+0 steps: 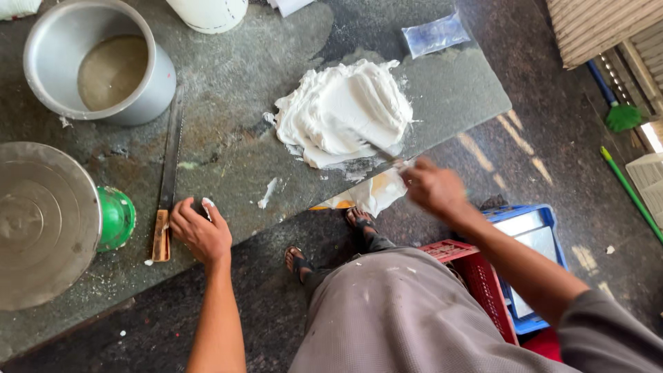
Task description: The person spreads white icing onto the layers of cakes using a spatula, placing each layer onto a turntable and applying icing between and on top of them.
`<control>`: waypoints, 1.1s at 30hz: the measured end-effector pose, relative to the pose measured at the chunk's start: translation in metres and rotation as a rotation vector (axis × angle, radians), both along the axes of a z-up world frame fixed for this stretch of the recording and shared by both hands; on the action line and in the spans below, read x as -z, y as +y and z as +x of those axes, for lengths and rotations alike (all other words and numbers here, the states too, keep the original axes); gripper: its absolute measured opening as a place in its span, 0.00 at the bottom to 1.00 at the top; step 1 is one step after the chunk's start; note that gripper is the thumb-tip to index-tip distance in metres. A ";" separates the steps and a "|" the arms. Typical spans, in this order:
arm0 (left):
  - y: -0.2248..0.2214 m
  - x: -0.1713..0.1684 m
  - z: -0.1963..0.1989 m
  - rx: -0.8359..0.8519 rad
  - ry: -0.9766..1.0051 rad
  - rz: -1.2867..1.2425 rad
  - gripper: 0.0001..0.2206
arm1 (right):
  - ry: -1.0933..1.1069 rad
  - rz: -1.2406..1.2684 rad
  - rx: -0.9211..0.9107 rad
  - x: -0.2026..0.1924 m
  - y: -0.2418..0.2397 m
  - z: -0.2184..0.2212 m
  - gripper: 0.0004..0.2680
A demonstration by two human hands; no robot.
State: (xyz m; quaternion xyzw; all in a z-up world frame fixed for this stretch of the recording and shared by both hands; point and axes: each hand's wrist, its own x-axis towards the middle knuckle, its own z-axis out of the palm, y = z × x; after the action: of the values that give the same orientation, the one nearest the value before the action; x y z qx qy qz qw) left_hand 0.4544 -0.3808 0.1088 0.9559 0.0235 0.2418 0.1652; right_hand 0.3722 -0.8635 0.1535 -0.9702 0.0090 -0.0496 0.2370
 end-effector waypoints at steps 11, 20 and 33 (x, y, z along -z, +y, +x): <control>0.000 -0.002 0.001 -0.035 0.046 -0.029 0.14 | 0.492 -0.588 -0.111 0.007 -0.001 0.004 0.09; 0.003 -0.007 -0.001 0.001 -0.044 -0.074 0.14 | -0.100 -0.023 0.011 0.020 0.081 -0.009 0.09; 0.008 0.002 -0.003 -0.010 -0.020 -0.060 0.14 | -0.058 -0.170 0.099 0.018 0.066 0.003 0.10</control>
State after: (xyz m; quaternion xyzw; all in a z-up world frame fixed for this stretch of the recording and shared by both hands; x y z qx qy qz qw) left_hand 0.4514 -0.3724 0.1066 0.9480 0.0338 0.2512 0.1926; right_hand 0.3753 -0.7972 0.1350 -0.9834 0.0459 -0.0897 0.1512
